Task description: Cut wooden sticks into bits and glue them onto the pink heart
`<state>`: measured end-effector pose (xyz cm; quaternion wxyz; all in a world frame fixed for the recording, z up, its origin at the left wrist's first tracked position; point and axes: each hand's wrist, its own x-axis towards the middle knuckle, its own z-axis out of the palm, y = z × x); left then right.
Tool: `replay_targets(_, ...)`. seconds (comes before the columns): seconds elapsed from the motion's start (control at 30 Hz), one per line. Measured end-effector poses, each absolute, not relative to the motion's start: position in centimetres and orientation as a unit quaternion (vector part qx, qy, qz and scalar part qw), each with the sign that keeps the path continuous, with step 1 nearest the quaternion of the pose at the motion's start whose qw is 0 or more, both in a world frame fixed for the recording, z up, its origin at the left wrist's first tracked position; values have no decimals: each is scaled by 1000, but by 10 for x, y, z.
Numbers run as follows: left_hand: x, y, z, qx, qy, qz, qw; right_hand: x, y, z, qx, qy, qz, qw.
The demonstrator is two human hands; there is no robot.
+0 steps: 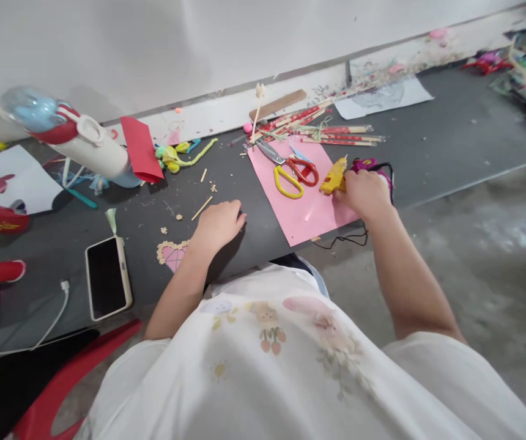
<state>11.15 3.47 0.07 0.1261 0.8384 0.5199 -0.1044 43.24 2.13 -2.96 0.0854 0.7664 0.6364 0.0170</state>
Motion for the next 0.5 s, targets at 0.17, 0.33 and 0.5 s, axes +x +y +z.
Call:
replay_targets(0.17,110,21,-1,827,542,-102,112,425,0,-14,752,659,16,13)
replay_targets(0.33,111,4,-7,819,550,-68,148,405,-13,2,728,660,-106,-151)
replay_targets(0.5,107,-12,-9,803,566,-35,184,374,-9,4,643,650,-301,-270)
